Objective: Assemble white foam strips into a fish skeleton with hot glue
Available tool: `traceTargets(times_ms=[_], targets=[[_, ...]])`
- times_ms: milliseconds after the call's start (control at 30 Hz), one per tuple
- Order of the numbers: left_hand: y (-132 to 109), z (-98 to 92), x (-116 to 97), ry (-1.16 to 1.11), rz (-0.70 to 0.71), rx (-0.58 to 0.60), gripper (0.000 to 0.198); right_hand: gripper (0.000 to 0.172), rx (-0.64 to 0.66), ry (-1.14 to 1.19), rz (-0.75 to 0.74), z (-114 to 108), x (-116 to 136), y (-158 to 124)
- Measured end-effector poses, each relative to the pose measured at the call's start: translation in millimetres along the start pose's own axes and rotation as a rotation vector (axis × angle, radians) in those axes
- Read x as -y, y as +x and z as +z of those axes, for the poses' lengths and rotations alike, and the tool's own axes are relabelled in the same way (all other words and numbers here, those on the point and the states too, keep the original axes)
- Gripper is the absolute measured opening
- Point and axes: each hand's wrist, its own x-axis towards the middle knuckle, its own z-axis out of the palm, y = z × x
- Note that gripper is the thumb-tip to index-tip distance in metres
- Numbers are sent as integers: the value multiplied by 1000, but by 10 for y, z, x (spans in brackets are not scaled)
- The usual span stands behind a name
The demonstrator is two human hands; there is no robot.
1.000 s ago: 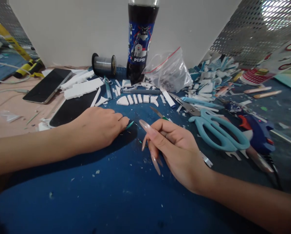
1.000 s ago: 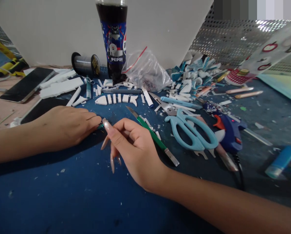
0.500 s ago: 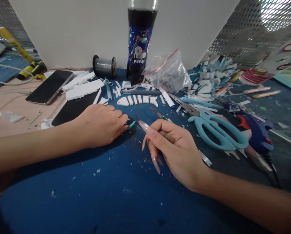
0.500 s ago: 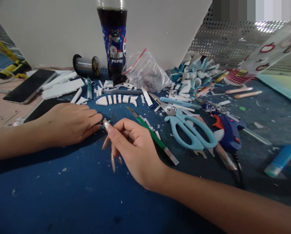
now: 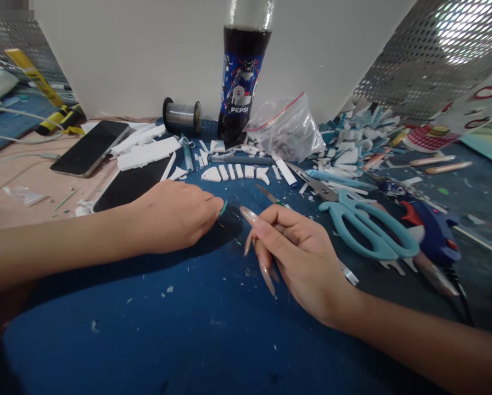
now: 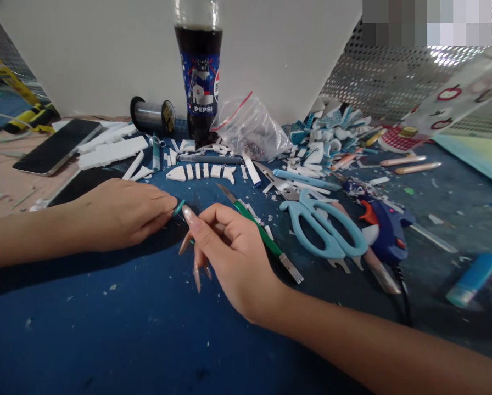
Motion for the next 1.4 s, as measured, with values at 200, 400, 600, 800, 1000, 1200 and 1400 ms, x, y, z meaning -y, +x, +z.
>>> traceTargets(times_ms=[200, 400, 600, 800, 1000, 1200, 1400], targets=[[-35, 37, 14, -125, -45, -82, 23, 29, -10, 23, -11, -2, -8, 5], [-27, 15, 28, -297, -120, -89, 24, 29, -10, 28, -5, 5, -3, 14], [-66, -28, -47, -979, -152, -73, 34, 29, -24, 74, -11, 23, 1, 14], [-125, 84, -157, -1567, -168, 71, 37, 30, 10, 147, -21, 12, 27, -8], [-135, 171, -150, -1700, -173, 127, 39, 29, 83, 153, 28, -5, 31, 6], [-132, 190, -143, -1777, -121, 123, 39, 29, 113, 177, 44, -5, 49, -7], [-137, 198, -140, -1760, -89, 99, 36, 28, 112, 219, 34, -19, 51, -10]])
